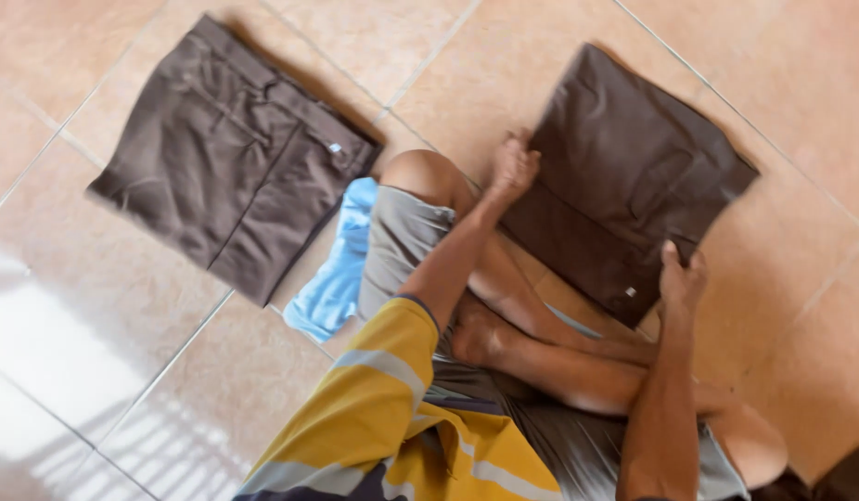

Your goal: Folding brown trousers and stacking them neatly on the floor.

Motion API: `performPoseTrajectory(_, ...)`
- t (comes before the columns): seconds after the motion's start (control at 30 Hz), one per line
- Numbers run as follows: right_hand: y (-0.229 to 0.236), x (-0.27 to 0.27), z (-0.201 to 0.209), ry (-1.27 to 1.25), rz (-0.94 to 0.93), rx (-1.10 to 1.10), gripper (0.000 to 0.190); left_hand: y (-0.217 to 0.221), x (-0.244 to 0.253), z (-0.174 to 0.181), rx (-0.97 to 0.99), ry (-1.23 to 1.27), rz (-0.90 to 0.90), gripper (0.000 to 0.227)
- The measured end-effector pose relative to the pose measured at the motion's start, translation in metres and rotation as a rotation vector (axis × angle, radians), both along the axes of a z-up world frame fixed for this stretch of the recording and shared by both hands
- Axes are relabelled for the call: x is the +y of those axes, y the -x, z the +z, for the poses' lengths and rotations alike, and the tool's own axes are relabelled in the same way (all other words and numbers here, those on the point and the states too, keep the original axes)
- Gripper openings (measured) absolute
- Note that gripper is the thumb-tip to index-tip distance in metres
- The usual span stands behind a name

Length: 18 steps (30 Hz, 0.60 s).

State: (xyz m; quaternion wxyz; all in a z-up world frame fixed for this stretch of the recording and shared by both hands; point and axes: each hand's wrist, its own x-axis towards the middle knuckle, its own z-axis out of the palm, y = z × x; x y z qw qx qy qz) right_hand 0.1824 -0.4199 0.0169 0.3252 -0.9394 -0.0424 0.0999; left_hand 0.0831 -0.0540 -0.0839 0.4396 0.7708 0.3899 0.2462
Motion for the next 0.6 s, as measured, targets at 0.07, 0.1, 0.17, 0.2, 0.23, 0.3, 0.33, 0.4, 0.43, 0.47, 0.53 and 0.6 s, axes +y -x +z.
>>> performPoseTrajectory(0.07, 0.011, 0.003, 0.03, -0.242, 0.227, -0.261, 0.023, 0.014, -0.014, 0.039, -0.282, -0.162, -0.072, 0.04)
performPoseTrajectory(0.1, 0.013, 0.012, 0.045, -0.242, 0.253, -0.259, 0.023, 0.019, -0.015, 0.055, -0.282, -0.163, -0.046, 0.04)
performPoseTrajectory(0.17, 0.017, 0.029, 0.073, -0.228, 0.221, -0.232, 0.015, 0.029, -0.016, 0.087, -0.193, -0.09, -0.051, 0.036)
performPoseTrajectory(0.2, 0.014, 0.04, 0.082, -0.229, 0.241, -0.231, 0.015, 0.036, -0.009, 0.102, -0.193, -0.091, -0.03, 0.036)
performPoseTrajectory(0.23, 0.012, 0.05, 0.091, -0.244, 0.27, -0.235, 0.015, 0.044, -0.002, 0.118, -0.174, -0.025, -0.02, 0.032)
performPoseTrajectory(0.3, 0.013, 0.082, 0.114, -0.26, 0.318, -0.239, 0.015, 0.06, 0.018, 0.145, -0.159, 0.039, 0.009, 0.028)
performPoseTrajectory(0.33, 0.017, 0.103, 0.129, -0.248, 0.313, -0.199, 0.013, 0.068, 0.031, 0.156, -0.199, 0.025, 0.028, 0.027)
performPoseTrajectory(0.4, 0.018, 0.142, 0.148, -0.235, 0.329, -0.158, 0.012, 0.088, 0.056, 0.181, -0.24, 0.01, 0.069, 0.025)
performPoseTrajectory(0.43, 0.017, 0.162, 0.152, -0.258, 0.389, -0.168, 0.014, 0.099, 0.071, 0.195, -0.303, 0.009, 0.122, 0.024)
performPoseTrajectory(0.47, 0.015, 0.182, 0.157, -0.28, 0.448, -0.177, 0.016, 0.11, 0.085, 0.21, -0.365, 0.008, 0.174, 0.023)
performPoseTrajectory(0.53, 0.034, 0.229, 0.181, -0.275, 0.491, -0.166, 0.014, 0.147, 0.112, 0.237, -0.384, -0.015, 0.252, 0.024)
performPoseTrajectory(0.6, 0.048, 0.278, 0.197, -0.271, 0.536, -0.155, 0.012, 0.192, 0.137, 0.264, -0.401, -0.04, 0.332, 0.026)
